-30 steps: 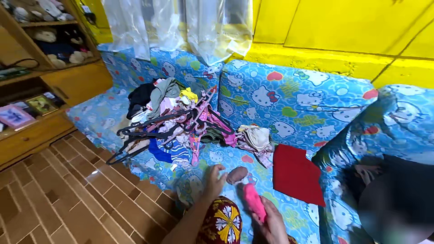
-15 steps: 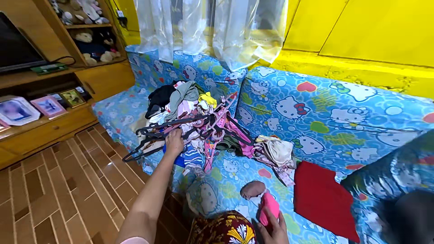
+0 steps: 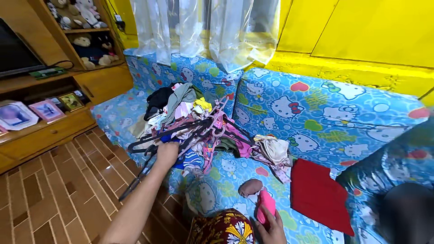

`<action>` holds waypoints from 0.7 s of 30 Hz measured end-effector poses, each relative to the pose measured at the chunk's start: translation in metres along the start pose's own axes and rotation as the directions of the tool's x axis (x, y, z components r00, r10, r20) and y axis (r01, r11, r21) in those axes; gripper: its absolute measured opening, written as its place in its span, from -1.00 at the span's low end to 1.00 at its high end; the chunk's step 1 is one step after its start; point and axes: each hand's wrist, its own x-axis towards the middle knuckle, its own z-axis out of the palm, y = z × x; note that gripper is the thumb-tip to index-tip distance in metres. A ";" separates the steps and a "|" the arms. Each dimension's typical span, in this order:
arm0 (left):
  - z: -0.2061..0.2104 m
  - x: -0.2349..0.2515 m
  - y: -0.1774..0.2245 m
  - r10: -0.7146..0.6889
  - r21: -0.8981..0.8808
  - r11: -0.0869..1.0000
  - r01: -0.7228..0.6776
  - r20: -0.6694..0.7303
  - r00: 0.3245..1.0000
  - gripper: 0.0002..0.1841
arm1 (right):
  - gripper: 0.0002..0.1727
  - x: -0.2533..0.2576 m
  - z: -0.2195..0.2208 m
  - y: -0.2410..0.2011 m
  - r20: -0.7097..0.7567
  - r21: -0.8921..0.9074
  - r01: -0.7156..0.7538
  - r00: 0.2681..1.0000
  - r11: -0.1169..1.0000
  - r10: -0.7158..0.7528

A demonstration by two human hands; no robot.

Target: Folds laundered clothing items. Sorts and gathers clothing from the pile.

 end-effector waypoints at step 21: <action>0.060 -0.066 0.101 0.345 -0.648 0.750 -0.134 0.210 0.915 -0.62 | -0.54 0.003 0.007 -0.039 -0.354 -0.174 0.379 0.837 0.909 -0.417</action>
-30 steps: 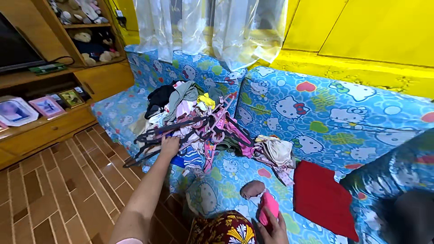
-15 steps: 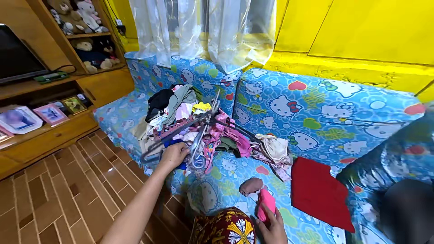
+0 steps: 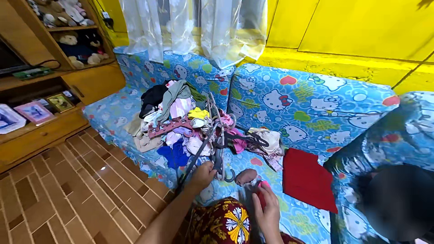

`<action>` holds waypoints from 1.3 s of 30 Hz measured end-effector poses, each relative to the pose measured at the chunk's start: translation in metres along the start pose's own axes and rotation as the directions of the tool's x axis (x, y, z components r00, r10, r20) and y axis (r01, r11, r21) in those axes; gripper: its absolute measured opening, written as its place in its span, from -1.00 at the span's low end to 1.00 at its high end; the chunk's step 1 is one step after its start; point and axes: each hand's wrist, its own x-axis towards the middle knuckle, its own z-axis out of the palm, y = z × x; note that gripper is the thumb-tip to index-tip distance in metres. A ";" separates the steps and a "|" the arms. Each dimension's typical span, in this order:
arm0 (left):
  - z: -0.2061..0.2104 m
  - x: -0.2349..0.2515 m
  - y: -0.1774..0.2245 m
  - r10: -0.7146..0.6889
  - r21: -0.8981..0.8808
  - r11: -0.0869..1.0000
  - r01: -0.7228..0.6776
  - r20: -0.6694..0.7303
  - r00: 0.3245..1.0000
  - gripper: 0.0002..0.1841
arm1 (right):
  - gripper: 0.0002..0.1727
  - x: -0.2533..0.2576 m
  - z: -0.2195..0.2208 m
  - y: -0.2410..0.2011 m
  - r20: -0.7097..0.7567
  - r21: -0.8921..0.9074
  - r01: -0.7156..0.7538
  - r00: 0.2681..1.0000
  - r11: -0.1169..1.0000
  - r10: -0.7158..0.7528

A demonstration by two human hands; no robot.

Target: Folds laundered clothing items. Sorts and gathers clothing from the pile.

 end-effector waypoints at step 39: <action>0.015 -0.025 -0.034 -0.157 -0.244 0.964 0.107 -0.195 0.968 -0.67 | -0.69 0.059 0.065 -0.077 0.469 0.009 -0.392 0.814 0.920 0.342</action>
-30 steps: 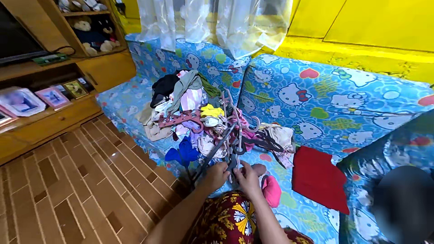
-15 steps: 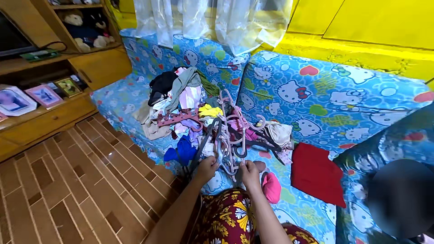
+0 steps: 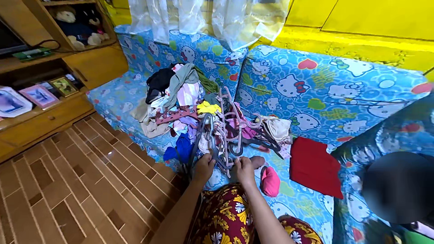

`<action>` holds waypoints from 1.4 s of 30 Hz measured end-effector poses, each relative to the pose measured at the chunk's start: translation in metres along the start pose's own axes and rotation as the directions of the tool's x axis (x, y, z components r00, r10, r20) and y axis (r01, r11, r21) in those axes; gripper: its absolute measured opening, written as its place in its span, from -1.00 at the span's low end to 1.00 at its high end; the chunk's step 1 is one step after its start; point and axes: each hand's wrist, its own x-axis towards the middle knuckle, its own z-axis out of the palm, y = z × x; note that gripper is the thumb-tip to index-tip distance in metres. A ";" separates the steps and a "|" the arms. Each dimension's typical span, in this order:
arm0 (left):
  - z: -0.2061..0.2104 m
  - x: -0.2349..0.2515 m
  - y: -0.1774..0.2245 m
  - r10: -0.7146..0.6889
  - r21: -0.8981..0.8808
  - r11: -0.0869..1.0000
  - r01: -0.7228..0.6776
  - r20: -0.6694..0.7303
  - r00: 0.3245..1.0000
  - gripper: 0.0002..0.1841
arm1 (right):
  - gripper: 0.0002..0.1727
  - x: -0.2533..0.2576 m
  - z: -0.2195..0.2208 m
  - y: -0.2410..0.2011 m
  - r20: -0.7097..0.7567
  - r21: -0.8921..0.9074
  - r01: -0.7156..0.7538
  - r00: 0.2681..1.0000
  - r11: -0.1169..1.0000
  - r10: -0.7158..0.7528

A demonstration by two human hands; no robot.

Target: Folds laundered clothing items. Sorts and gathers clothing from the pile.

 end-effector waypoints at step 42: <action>-0.057 -0.044 -0.097 -0.230 -0.733 0.669 0.127 -0.042 0.972 -0.64 | -0.46 -0.005 0.022 0.019 0.144 -0.209 -0.089 0.982 0.974 0.121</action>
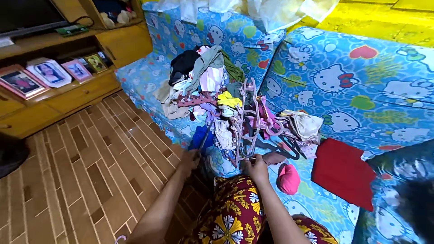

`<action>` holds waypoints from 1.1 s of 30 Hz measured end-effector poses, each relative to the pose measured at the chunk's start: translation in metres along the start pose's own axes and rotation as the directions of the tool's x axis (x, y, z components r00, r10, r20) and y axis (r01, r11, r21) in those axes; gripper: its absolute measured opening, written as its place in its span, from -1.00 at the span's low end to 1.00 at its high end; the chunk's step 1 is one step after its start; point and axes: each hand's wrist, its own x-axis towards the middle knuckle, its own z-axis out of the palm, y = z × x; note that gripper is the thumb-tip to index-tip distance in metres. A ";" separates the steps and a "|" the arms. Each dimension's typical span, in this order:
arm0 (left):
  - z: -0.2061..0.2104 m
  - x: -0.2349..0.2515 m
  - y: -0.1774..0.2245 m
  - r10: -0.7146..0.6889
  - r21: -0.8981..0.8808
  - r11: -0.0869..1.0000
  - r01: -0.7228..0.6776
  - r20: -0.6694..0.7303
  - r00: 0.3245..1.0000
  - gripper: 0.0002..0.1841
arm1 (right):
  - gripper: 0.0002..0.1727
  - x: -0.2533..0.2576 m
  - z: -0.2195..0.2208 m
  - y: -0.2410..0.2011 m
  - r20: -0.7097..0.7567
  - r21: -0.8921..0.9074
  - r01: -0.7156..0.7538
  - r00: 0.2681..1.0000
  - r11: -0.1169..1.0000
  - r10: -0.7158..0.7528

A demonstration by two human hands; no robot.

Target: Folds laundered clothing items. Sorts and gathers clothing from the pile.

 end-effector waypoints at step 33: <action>-0.002 -0.055 0.073 0.060 -0.559 0.823 0.098 0.258 0.964 -0.39 | -0.71 -0.055 0.100 -0.055 0.031 -0.135 0.378 0.925 0.916 -0.378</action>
